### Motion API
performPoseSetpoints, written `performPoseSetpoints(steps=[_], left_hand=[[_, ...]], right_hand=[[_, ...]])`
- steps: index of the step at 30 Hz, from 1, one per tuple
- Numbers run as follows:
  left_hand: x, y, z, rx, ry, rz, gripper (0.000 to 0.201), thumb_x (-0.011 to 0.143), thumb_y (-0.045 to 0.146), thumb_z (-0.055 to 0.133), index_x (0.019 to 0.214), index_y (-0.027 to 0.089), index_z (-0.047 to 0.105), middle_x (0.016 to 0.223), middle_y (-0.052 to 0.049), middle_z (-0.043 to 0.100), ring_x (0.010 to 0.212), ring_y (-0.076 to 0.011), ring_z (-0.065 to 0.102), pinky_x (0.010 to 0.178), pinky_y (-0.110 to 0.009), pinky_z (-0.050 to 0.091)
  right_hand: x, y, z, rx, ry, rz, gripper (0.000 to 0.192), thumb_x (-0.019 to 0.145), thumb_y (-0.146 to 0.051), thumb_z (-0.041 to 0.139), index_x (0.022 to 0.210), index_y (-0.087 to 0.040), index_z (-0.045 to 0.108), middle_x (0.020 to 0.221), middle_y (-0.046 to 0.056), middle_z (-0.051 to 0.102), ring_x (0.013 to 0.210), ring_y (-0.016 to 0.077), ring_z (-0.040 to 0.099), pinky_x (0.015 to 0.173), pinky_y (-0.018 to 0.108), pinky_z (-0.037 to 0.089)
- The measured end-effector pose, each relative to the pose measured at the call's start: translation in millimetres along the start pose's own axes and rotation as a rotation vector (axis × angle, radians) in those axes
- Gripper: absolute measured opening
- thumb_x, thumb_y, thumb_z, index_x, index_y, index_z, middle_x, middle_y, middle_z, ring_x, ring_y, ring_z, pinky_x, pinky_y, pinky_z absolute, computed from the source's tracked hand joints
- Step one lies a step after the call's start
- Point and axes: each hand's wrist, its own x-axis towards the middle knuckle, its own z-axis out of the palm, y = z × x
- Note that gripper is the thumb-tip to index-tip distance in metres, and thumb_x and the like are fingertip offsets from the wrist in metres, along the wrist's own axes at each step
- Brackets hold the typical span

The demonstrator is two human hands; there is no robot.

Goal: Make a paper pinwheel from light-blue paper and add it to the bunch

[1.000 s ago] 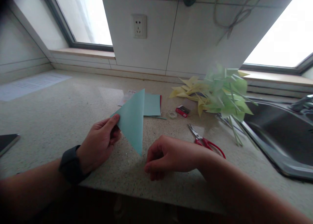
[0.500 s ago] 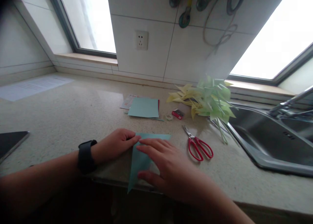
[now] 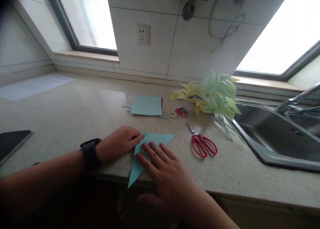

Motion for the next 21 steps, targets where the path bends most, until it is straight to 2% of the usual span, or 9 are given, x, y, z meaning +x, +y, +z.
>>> performPoseSetpoints(steps=[4,9,18,21], left_hand=[[-1,3,0.4,0.07,0.006,0.015,0.041,0.102,0.031,0.047,0.068,0.016,0.063,0.064,-0.003,0.06,0.061,-0.0158,0.049,0.061,-0.031,0.03],[0,3,2.0,0.13,0.004,0.029,0.041,0.103,0.031,0.046,0.071,0.016,0.066,0.069,-0.005,0.066,0.065,-0.0177,0.054,0.064,-0.032,0.034],[-1,7,0.5,0.193,-0.006,0.055,0.041,0.104,0.031,0.044,0.077,0.015,0.069,0.073,-0.006,0.07,0.067,-0.019,0.059,0.065,-0.032,0.04],[-1,7,0.3,0.206,-0.01,0.062,0.041,0.105,0.032,0.044,0.077,0.016,0.07,0.073,-0.006,0.07,0.067,-0.019,0.06,0.066,-0.032,0.041]], right_hand=[[-3,0,2,0.003,-0.028,0.002,0.096,0.085,-0.073,0.059,0.162,-0.033,0.017,0.169,0.012,0.01,0.155,0.0343,0.007,0.123,0.063,0.017],[-5,0,0,0.03,-0.037,-0.004,0.091,0.082,-0.074,0.062,0.159,-0.046,0.021,0.169,0.012,0.001,0.154,0.0375,0.004,0.12,0.067,0.018],[-6,-2,8,0.024,-0.01,-0.009,0.098,0.08,-0.069,0.068,0.16,-0.042,0.018,0.169,0.013,0.0,0.154,0.0409,0.005,0.12,0.069,0.016],[-8,-3,12,0.0,0.019,-0.039,0.097,0.081,-0.063,0.071,0.16,-0.045,0.017,0.169,0.011,-0.007,0.153,0.0434,0.006,0.119,0.07,0.018]])
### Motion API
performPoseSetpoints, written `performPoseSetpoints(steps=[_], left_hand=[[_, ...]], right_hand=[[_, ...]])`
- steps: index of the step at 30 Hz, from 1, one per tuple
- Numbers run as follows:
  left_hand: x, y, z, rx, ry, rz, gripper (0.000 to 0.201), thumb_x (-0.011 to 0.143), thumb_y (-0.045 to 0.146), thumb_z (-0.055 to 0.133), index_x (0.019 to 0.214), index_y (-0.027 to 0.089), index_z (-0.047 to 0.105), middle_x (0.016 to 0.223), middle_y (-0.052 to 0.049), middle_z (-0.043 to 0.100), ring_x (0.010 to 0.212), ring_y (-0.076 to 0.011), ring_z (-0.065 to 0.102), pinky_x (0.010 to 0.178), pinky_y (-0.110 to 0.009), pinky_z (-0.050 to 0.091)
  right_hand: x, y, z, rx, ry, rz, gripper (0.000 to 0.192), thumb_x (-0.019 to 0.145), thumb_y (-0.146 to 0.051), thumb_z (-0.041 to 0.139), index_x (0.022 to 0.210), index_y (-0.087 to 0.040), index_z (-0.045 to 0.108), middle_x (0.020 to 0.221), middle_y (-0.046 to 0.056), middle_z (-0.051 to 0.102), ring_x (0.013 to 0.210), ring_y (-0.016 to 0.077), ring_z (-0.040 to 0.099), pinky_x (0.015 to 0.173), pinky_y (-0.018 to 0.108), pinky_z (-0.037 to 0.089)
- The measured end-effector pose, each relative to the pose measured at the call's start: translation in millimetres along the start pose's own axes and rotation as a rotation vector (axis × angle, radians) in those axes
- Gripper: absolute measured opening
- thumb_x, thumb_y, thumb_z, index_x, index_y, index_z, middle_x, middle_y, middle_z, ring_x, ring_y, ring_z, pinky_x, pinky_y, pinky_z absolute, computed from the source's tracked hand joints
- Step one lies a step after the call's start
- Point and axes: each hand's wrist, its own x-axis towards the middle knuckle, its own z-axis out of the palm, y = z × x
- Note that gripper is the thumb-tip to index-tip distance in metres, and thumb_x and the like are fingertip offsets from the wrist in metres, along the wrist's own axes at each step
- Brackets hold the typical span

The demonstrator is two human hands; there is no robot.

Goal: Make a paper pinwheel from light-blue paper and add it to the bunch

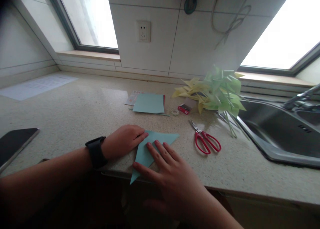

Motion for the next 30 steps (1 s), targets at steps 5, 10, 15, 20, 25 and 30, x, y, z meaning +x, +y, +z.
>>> performPoseSetpoints(steps=[5,10,15,20,25,30], left_hand=[[-1,-1,3.4,0.03,0.033,-0.014,0.04,0.105,0.033,0.042,0.082,0.016,0.07,0.079,-0.008,0.072,0.071,-0.0201,0.063,0.067,-0.032,0.044],[-2,-7,5.9,0.072,0.095,-0.067,0.041,0.106,0.036,0.04,0.088,0.015,0.07,0.084,-0.009,0.072,0.072,-0.0203,0.064,0.066,-0.032,0.045],[-2,-8,6.7,0.086,0.107,-0.067,0.041,0.106,0.037,0.04,0.087,0.015,0.069,0.083,-0.009,0.072,0.072,-0.0207,0.063,0.066,-0.032,0.045],[-2,-8,6.9,0.08,0.102,-0.063,0.04,0.106,0.036,0.04,0.087,0.015,0.068,0.084,-0.009,0.072,0.073,-0.0209,0.064,0.067,-0.032,0.045],[-2,-10,7.7,0.073,0.098,-0.066,0.041,0.106,0.037,0.039,0.086,0.015,0.068,0.083,-0.009,0.071,0.074,-0.021,0.064,0.068,-0.033,0.045],[-1,-11,6.4,0.063,0.096,-0.058,0.042,0.107,0.038,0.038,0.086,0.016,0.067,0.082,-0.008,0.071,0.074,-0.0207,0.064,0.068,-0.032,0.045]], right_hand=[[-3,-1,2,-0.052,0.036,-0.007,0.094,0.082,-0.05,0.075,0.158,-0.05,0.019,0.169,0.008,-0.009,0.152,0.0467,0.009,0.116,0.072,0.025],[-1,-1,3,-0.065,0.061,0.02,0.089,0.084,-0.049,0.072,0.158,-0.048,0.023,0.171,0.01,0.004,0.152,0.047,0.015,0.115,0.071,0.027],[1,-2,2,-0.043,0.047,0.027,0.096,0.078,-0.043,0.079,0.157,-0.049,0.023,0.171,0.01,0.002,0.15,0.0517,0.013,0.113,0.075,0.027],[2,-3,0,-0.018,0.069,0.005,0.096,0.077,-0.026,0.078,0.153,-0.056,0.027,0.171,0.001,-0.01,0.15,0.0527,0.012,0.113,0.075,0.027],[4,-5,2,0.01,0.086,-0.018,0.097,0.073,-0.017,0.079,0.146,-0.063,0.035,0.168,-0.005,-0.022,0.149,0.0552,0.011,0.112,0.077,0.025],[-4,-1,-6,0.033,0.075,-0.042,0.092,0.078,-0.022,0.076,0.151,-0.058,0.032,0.169,-0.004,-0.016,0.152,0.0484,0.007,0.117,0.072,0.022]])
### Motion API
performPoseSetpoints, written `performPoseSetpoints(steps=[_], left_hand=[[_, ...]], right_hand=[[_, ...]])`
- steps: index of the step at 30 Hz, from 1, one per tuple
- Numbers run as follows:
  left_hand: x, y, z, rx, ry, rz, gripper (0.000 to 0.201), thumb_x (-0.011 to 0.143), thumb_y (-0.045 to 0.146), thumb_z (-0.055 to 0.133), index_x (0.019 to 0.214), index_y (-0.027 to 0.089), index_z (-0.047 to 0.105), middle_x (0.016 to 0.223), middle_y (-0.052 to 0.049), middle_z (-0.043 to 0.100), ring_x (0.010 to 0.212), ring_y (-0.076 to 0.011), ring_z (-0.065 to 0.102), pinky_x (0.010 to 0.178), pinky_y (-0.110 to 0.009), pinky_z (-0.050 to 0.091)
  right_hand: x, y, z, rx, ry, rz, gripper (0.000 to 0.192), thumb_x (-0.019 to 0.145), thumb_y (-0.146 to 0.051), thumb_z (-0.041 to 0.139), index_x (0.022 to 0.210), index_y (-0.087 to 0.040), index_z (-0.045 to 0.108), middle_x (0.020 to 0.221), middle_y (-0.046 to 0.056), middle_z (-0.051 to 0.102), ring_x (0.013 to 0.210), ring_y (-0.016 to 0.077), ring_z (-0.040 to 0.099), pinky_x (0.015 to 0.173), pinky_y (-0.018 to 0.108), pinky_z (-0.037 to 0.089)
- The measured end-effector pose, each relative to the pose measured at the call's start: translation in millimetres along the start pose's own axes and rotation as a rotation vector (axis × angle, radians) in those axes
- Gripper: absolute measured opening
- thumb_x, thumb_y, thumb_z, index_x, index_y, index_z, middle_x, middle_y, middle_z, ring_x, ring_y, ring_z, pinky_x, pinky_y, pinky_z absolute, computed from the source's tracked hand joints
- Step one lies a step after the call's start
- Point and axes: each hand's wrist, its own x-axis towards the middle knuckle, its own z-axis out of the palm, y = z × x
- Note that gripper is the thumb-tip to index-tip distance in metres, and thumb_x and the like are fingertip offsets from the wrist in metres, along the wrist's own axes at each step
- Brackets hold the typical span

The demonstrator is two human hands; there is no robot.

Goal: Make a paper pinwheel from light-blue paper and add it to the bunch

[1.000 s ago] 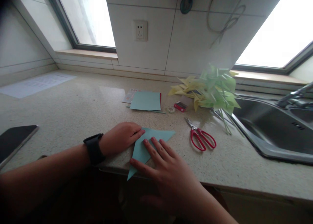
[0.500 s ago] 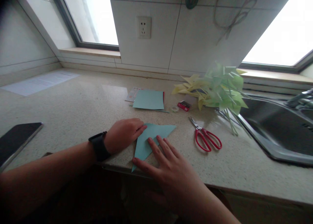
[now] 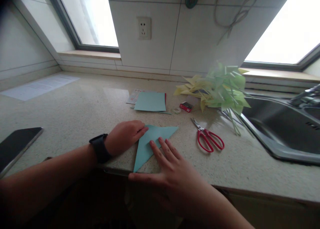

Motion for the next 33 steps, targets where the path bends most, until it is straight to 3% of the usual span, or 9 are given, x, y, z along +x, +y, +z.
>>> performPoseSetpoints(steps=[4,7,10,13,15,17,22,26,33], left_hand=[[1,1,-0.4,-0.007,0.006,0.016,0.04,0.106,0.039,0.041,0.087,0.017,0.067,0.082,-0.006,0.071,0.073,-0.0198,0.064,0.067,-0.031,0.046],[2,0,2.0,-0.014,0.028,0.017,0.037,0.105,0.044,0.044,0.091,0.018,0.067,0.085,-0.006,0.071,0.074,-0.0198,0.065,0.067,-0.031,0.048],[4,-2,2.7,-0.021,0.089,-0.011,0.038,0.1,0.051,0.053,0.11,0.016,0.063,0.093,-0.007,0.071,0.077,-0.0205,0.066,0.07,-0.032,0.053],[0,6,-1.4,0.006,0.195,-0.041,0.047,0.098,0.045,0.06,0.128,0.01,0.052,0.112,-0.015,0.067,0.097,-0.0248,0.065,0.086,-0.038,0.055],[-11,21,-4.0,0.043,0.24,-0.03,0.035,0.1,0.03,0.057,0.129,0.01,0.052,0.122,-0.017,0.062,0.114,-0.0284,0.059,0.1,-0.044,0.051],[-28,41,-2.2,0.08,0.218,0.021,0.03,0.098,0.016,0.049,0.127,0.013,0.056,0.119,-0.015,0.064,0.112,-0.0288,0.061,0.1,-0.047,0.052],[-75,80,25.9,0.211,0.172,0.137,0.056,0.084,0.009,0.044,0.139,0.007,0.052,0.138,-0.022,0.063,0.125,-0.0331,0.062,0.104,-0.05,0.053],[-93,83,43.0,0.368,0.197,0.156,0.062,0.082,0.016,0.046,0.142,0.001,0.049,0.147,-0.027,0.054,0.134,-0.0364,0.056,0.105,-0.052,0.054],[-93,85,40.6,0.461,0.21,0.112,0.059,0.083,0.016,0.048,0.141,0.003,0.052,0.147,-0.025,0.054,0.133,-0.0354,0.058,0.102,-0.051,0.058]], right_hand=[[-5,6,-11,0.036,-0.012,0.078,0.086,0.085,-0.041,0.07,0.16,-0.031,0.029,0.169,0.008,0.024,0.154,0.0357,0.02,0.122,0.059,0.026],[-6,6,-10,-0.012,0.013,0.127,0.073,0.087,-0.044,0.067,0.154,-0.028,0.042,0.164,0.009,0.036,0.149,0.0362,0.033,0.121,0.06,0.029],[-7,0,-2,-0.072,0.034,0.165,0.076,0.084,-0.037,0.068,0.154,-0.028,0.042,0.162,0.012,0.04,0.145,0.04,0.039,0.115,0.063,0.035],[-8,-8,8,-0.113,0.061,0.194,0.082,0.081,-0.035,0.069,0.156,-0.024,0.039,0.161,0.015,0.041,0.143,0.0412,0.042,0.114,0.064,0.036],[-9,-11,13,-0.123,0.084,0.203,0.083,0.08,-0.036,0.068,0.156,-0.021,0.039,0.161,0.016,0.04,0.143,0.0408,0.042,0.116,0.063,0.036],[-8,-13,17,-0.128,0.123,0.197,0.081,0.083,-0.039,0.065,0.157,-0.019,0.038,0.162,0.015,0.039,0.143,0.0394,0.042,0.118,0.062,0.034],[-7,-16,31,-0.165,0.191,0.158,0.073,0.092,-0.036,0.054,0.156,-0.006,0.036,0.16,0.02,0.038,0.146,0.0363,0.039,0.122,0.057,0.031],[-8,-18,38,-0.188,0.219,0.169,0.071,0.09,-0.024,0.049,0.156,-0.001,0.033,0.163,0.021,0.03,0.15,0.0343,0.033,0.123,0.054,0.031],[-25,-6,21,-0.128,0.196,0.269,0.072,0.081,-0.018,0.051,0.152,-0.009,0.044,0.16,0.013,0.038,0.147,0.03,0.039,0.121,0.051,0.037]])
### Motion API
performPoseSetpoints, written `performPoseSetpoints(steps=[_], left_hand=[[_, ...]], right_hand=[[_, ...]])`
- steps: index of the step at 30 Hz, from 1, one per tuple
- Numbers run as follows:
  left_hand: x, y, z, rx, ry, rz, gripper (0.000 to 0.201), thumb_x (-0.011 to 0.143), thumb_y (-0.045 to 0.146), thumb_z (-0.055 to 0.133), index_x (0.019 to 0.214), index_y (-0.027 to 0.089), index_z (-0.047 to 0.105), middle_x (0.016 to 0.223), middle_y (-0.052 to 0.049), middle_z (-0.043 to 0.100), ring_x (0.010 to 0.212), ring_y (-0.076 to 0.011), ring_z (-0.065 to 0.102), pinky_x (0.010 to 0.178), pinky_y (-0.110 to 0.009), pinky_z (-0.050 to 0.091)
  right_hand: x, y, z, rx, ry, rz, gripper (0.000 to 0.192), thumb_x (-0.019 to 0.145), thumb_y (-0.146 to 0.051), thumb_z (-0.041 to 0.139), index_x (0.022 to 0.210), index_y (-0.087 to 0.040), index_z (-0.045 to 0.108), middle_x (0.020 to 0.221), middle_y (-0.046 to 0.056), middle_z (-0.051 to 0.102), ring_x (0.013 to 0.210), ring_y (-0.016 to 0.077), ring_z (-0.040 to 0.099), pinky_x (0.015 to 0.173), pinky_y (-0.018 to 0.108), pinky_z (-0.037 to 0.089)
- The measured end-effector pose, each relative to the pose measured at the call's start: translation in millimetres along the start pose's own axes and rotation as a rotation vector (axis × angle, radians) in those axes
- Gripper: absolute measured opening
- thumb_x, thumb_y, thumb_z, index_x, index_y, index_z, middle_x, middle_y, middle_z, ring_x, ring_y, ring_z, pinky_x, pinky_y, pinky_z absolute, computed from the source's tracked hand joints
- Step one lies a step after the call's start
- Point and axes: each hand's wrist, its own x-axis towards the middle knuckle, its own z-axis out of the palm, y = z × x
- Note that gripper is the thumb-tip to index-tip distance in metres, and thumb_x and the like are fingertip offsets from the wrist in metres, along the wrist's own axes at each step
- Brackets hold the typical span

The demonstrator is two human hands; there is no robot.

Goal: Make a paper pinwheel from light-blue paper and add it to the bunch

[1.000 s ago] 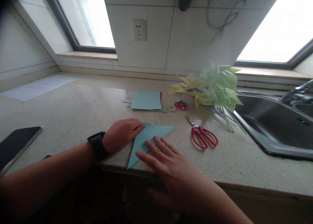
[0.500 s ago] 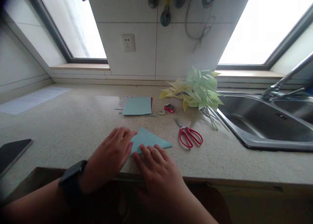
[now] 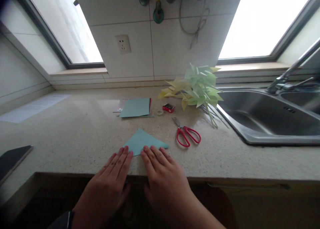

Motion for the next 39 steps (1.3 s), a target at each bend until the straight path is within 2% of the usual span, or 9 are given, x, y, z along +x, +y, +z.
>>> performPoseSetpoints(steps=[8,14,17,20,22,25,29,34,39], left_hand=[[-9,3,-2.2,0.038,0.005,-0.103,0.058,0.087,0.02,0.048,0.141,0.0,0.053,0.147,-0.026,0.053,0.131,-0.0359,0.06,0.1,-0.054,0.059],[-29,-10,-8.3,0.122,-0.004,-0.107,0.053,0.09,0.016,0.046,0.14,0.0,0.055,0.145,-0.023,0.056,0.127,-0.0346,0.063,0.1,-0.055,0.058],[-31,-9,-12.8,0.11,-0.03,-0.129,0.054,0.09,0.019,0.048,0.14,0.001,0.054,0.146,-0.022,0.056,0.129,-0.0352,0.061,0.103,-0.056,0.055],[-27,1,-18.4,0.066,-0.019,-0.193,0.059,0.09,0.029,0.053,0.141,-0.001,0.053,0.15,-0.026,0.051,0.137,-0.0392,0.053,0.106,-0.059,0.051],[-21,14,-22.5,0.035,0.044,-0.228,0.066,0.09,0.032,0.054,0.145,-0.004,0.046,0.156,-0.029,0.042,0.143,-0.0402,0.045,0.107,-0.058,0.051],[-9,35,-25.6,-0.094,0.049,-0.146,0.069,0.09,0.026,0.054,0.154,0.008,0.037,0.162,-0.017,0.038,0.15,-0.0323,0.035,0.116,-0.054,0.043],[7,56,-18.1,-0.245,-0.002,-0.115,0.076,0.083,0.027,0.058,0.155,0.011,0.037,0.163,-0.014,0.037,0.151,-0.0315,0.032,0.122,-0.052,0.036],[18,61,-6.2,-0.301,-0.024,-0.15,0.075,0.079,0.019,0.057,0.151,0.009,0.042,0.156,-0.017,0.046,0.146,-0.0338,0.039,0.123,-0.053,0.034],[22,51,-7.9,-0.291,-0.041,-0.168,0.069,0.08,0.016,0.057,0.147,0.011,0.046,0.147,-0.017,0.054,0.136,-0.0343,0.049,0.118,-0.054,0.04]], right_hand=[[-17,25,-11,-0.072,0.034,0.066,0.073,0.078,-0.022,0.058,0.149,-0.007,0.048,0.156,0.014,0.045,0.143,0.0309,0.046,0.118,0.053,0.04],[-29,34,-10,-0.103,0.139,0.069,0.066,0.081,-0.025,0.062,0.144,-0.008,0.053,0.151,0.014,0.053,0.138,0.0303,0.053,0.114,0.05,0.047],[-36,33,-9,-0.154,0.185,0.063,0.06,0.084,-0.025,0.061,0.142,-0.01,0.056,0.147,0.015,0.058,0.134,0.0313,0.056,0.111,0.051,0.05],[-41,26,-6,-0.212,0.222,0.061,0.059,0.084,-0.024,0.06,0.141,-0.009,0.056,0.147,0.016,0.058,0.131,0.033,0.059,0.108,0.052,0.053],[-44,20,-3,-0.251,0.248,0.071,0.058,0.084,-0.023,0.06,0.14,-0.007,0.056,0.145,0.018,0.06,0.128,0.0345,0.06,0.107,0.053,0.053],[-45,14,4,-0.293,0.288,0.076,0.056,0.084,-0.018,0.058,0.139,-0.005,0.056,0.141,0.018,0.062,0.127,0.0354,0.059,0.106,0.053,0.054],[-45,13,11,-0.298,0.325,0.063,0.056,0.083,-0.011,0.055,0.139,-0.004,0.054,0.14,0.018,0.062,0.127,0.034,0.057,0.107,0.053,0.053],[-46,14,18,-0.321,0.361,0.069,0.055,0.084,-0.007,0.054,0.139,-0.003,0.053,0.14,0.018,0.062,0.129,0.0352,0.055,0.108,0.055,0.051],[-44,12,19,-0.297,0.362,0.101,0.053,0.086,-0.012,0.06,0.138,-0.005,0.056,0.138,0.018,0.063,0.127,0.0355,0.056,0.111,0.055,0.048]])
